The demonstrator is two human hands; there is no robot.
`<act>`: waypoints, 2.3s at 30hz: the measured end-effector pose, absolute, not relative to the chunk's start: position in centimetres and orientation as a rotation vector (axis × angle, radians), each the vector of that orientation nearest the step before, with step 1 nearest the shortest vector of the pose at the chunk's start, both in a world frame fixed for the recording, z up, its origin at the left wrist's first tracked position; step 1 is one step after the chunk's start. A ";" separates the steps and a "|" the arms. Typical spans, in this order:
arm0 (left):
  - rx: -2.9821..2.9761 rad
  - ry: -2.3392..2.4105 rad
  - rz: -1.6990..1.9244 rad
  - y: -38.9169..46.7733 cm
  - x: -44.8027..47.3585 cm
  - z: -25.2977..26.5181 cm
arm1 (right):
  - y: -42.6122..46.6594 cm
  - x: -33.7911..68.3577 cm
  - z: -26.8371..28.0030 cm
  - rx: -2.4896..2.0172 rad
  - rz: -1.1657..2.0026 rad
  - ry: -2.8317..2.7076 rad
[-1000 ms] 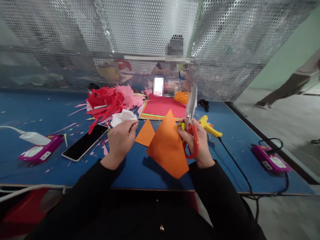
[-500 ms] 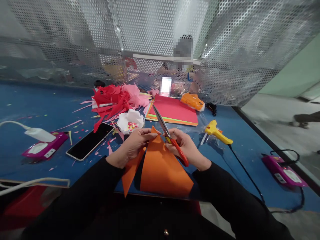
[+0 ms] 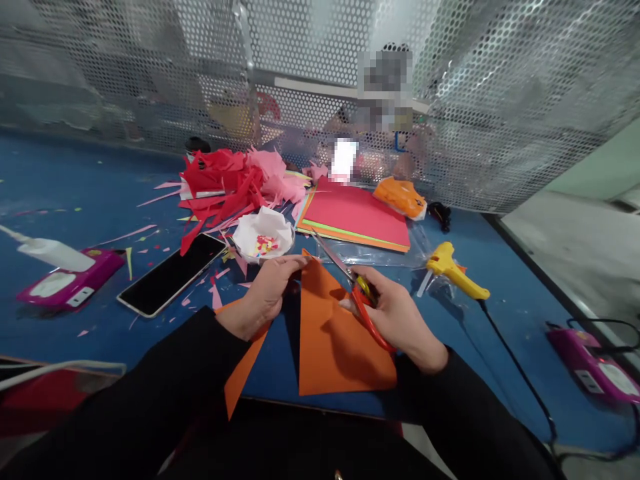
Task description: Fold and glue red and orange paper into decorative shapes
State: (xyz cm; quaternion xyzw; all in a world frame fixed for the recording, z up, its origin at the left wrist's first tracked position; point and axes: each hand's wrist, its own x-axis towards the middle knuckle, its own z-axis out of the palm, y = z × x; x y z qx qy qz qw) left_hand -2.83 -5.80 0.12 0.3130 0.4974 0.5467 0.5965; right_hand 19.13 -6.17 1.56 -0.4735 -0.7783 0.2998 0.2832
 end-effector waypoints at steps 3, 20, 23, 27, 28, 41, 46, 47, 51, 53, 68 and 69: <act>0.771 1.147 1.312 -5.9 -2.9 0.3 | -6.2 19.5 1.8 -1.287 0.655 -2.179; 0.941 1.199 1.392 -6.4 -2.8 0.1 | -6.8 19.0 1.4 -1.361 0.231 -2.410; 0.952 1.202 1.369 -6.5 -2.7 0.1 | -6.8 18.9 1.3 -1.363 0.212 -2.417; 0.939 1.179 1.338 -6.7 -2.4 0.2 | -6.9 18.7 1.2 -1.362 0.189 -2.430; 0.934 1.173 1.335 -6.7 -2.4 0.2 | -6.9 18.6 1.2 -1.364 0.181 -2.432; 0.909 1.183 1.317 -6.6 -2.5 0.0 | -7.1 18.3 0.8 -1.367 0.092 -2.429; 0.888 1.170 1.315 -6.5 -2.5 -0.1 | -7.1 18.2 0.7 -1.354 0.098 -2.435; 0.885 1.164 1.313 -6.5 -2.5 -0.1 | -7.2 18.2 0.7 -1.353 0.100 -2.437; 0.882 1.148 1.308 -6.5 -2.5 -0.2 | -7.2 18.3 0.7 -1.361 0.103 -2.451; 0.882 1.145 1.310 -6.5 -2.5 -0.2 | -7.2 18.3 0.7 -1.361 0.101 -2.452; 0.878 1.162 1.299 -6.6 -2.5 -0.1 | -7.2 18.4 0.8 -1.373 0.138 -2.469; 0.873 1.158 1.294 -6.6 -2.5 0.0 | -7.3 18.4 0.8 -1.373 0.155 -2.468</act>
